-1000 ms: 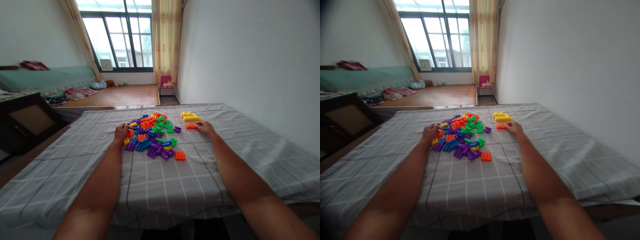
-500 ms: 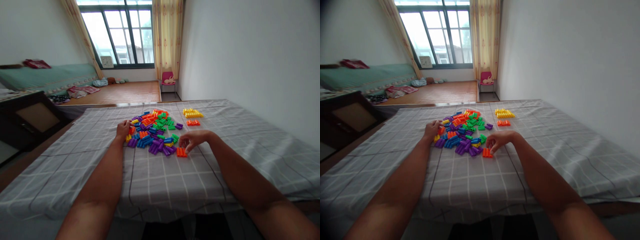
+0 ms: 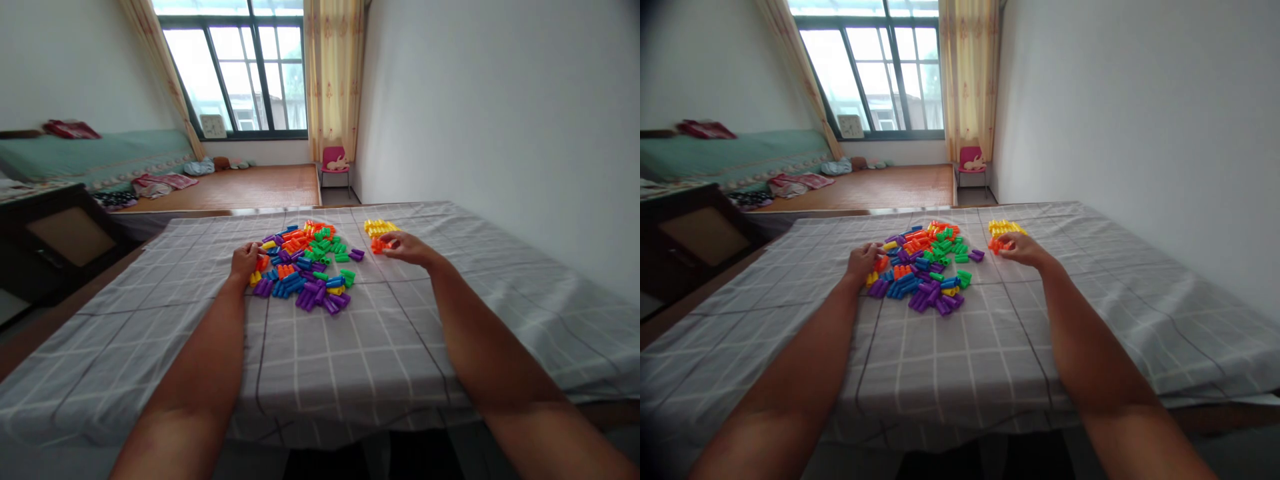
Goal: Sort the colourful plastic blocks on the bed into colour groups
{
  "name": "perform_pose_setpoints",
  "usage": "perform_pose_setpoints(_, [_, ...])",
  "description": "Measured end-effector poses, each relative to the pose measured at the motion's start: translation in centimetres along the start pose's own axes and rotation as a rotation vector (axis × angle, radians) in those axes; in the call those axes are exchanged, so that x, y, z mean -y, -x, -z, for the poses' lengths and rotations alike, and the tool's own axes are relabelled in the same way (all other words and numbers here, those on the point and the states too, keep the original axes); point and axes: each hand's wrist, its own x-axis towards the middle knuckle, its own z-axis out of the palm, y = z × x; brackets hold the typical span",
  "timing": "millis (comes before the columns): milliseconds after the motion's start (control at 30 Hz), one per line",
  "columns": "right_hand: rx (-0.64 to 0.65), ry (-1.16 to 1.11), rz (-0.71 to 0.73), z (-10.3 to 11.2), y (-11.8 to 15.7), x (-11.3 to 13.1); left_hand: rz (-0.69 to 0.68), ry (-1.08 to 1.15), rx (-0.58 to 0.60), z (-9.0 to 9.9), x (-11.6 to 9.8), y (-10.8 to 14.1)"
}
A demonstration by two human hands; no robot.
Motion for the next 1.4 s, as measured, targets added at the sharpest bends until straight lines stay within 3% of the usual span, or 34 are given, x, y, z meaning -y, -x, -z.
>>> perform_pose_setpoints(67, [-0.192, 0.035, -0.114, 0.6, -0.3, -1.8, 0.001, 0.007, -0.001, 0.0, 0.0, 0.0])
perform_pose_setpoints(133, [-0.293, 0.096, -0.216, 0.8, -0.4, -3.7, -0.003, 0.010, -0.002, 0.0, 0.0, 0.0])
perform_pose_setpoints(200, [-0.315, 0.162, -0.289, 0.7, -0.5, -5.6, -0.008, 0.000, 0.005, 0.1, 0.0, 0.0])
perform_pose_setpoints(367, [-0.225, 0.269, -0.363, -0.3, -0.8, -8.2, -0.005, -0.021, 0.008, 0.2, -0.3, 0.2])
perform_pose_setpoints(700, [-0.201, 0.217, -0.326, -0.7, -1.0, -8.7, 0.016, -0.008, 0.006, 0.2, 0.0, -0.1])
perform_pose_setpoints(1400, [-0.228, 0.397, -0.300, -1.9, -1.4, -9.1, -0.029, 0.006, -0.045, 0.0, 1.5, -1.1])
